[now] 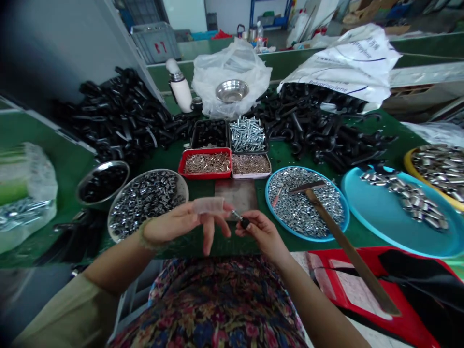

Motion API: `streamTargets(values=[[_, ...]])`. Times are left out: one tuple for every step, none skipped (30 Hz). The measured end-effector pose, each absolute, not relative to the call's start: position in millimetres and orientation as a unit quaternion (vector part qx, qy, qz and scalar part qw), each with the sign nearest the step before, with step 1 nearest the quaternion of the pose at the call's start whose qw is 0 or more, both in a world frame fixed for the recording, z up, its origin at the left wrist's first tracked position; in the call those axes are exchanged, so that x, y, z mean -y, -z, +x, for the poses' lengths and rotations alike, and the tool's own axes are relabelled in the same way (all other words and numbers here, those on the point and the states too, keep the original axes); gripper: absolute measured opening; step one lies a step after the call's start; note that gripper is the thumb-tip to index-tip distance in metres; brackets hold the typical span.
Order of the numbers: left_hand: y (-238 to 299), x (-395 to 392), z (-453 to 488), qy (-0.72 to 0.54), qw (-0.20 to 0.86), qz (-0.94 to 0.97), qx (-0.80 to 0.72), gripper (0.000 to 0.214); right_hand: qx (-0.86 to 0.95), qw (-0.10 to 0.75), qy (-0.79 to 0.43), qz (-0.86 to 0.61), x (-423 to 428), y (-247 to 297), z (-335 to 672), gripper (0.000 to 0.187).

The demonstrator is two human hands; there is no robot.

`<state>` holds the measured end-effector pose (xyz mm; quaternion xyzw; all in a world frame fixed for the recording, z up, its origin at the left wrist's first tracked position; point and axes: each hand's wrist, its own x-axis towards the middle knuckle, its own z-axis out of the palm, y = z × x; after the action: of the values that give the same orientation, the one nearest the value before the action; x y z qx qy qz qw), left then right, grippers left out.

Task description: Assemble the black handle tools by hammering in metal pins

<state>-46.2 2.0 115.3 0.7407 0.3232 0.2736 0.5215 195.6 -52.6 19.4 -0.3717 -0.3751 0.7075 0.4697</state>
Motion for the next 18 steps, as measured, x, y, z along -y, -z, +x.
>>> streamTargets(values=[[-114.8,-13.8,-62.5,-0.273,0.452,0.752,-0.395,0.041,0.372,0.474,-0.698,-0.386,52.6,-15.8,198.2,0.026],[-114.5,-28.2,-83.3,-0.276,0.353,0.747,-0.491,0.038,0.368,0.478,-0.692,-0.396,52.5,-12.8,200.9,0.027],[-114.2,-43.8,-107.7,-0.263,0.218,0.723,-0.6,0.032,0.363,0.481,-0.688,-0.405,52.3,-10.7,203.3,0.027],[-113.9,-59.4,-134.4,-0.251,0.165,0.699,-0.649,0.027,0.359,0.481,-0.686,-0.412,52.1,-9.5,205.2,0.027],[-113.4,-73.8,-161.8,-0.242,0.13,0.677,-0.683,0.026,0.355,0.481,-0.685,-0.417,51.8,-9.4,206.3,0.027],[-112.5,-86.3,-188.1,-0.235,0.095,0.653,-0.714,0.023,0.352,0.48,-0.685,-0.42,51.4,-10.2,206.4,0.026],[-110.9,-96.5,-211.6,-0.227,0.067,0.63,-0.739,0.016,0.349,0.48,-0.685,-0.422,51.0,-11.9,205.5,0.026],[-108.6,-104.3,-231.5,-0.219,0.051,0.616,-0.755,0.009,0.345,0.483,-0.686,-0.422,50.4,-14.4,203.7,0.026],[-105.6,-110.1,-247.3,-0.211,0.041,0.606,-0.765,0.01,0.342,0.487,-0.686,-0.418,49.8,-17.4,201.1,0.027],[-102.0,-114.2,-259.2,-0.205,0.039,0.603,-0.77,0.015,0.338,0.494,-0.687,-0.412,49.2,-21.0,198.0,0.028],[-98.3,-117.3,-267.7,-0.201,0.042,0.605,-0.77,0.02,0.333,0.502,-0.688,-0.406,48.7,-24.8,194.8,0.029],[-95.0,-119.7,-273.8,-0.198,0.048,0.609,-0.766,0.022,0.328,0.508,-0.689,-0.399,48.4,-28.7,191.7,0.029],[-92.6,-122.2,-278.0,-0.192,0.053,0.617,-0.761,0.021,0.323,0.514,-0.691,-0.392,48.2,-32.4,189.0,0.029],[-91.4,-125.0,-281.1,-0.192,0.06,0.623,-0.756,0.019,0.321,0.518,-0.693,-0.386,48.2,-35.4,186.9,0.029],[-91.6,-128.6,-283.0,-0.21,0.079,0.623,-0.749,0.015,0.322,0.521,-0.694,-0.379,48.1,-37.5,185.4,0.028],[-93.4,-132.9,-283.4,-0.259,0.126,0.612,-0.737,0.011,0.326,0.523,-0.694,-0.373,47.8,-38.6,184.5,0.028],[-96.6,-137.2,-281.4,-0.325,0.197,0.588,-0.714,0.012,0.334,0.526,-0.69,-0.368,47.5,-38.8,184.2,0.028],[-100.9,-140.7,-276.0,-0.396,0.274,0.553,-0.68,0.018,0.347,0.528,-0.683,-0.366,46.9,-38.2,184.3,0.027]])
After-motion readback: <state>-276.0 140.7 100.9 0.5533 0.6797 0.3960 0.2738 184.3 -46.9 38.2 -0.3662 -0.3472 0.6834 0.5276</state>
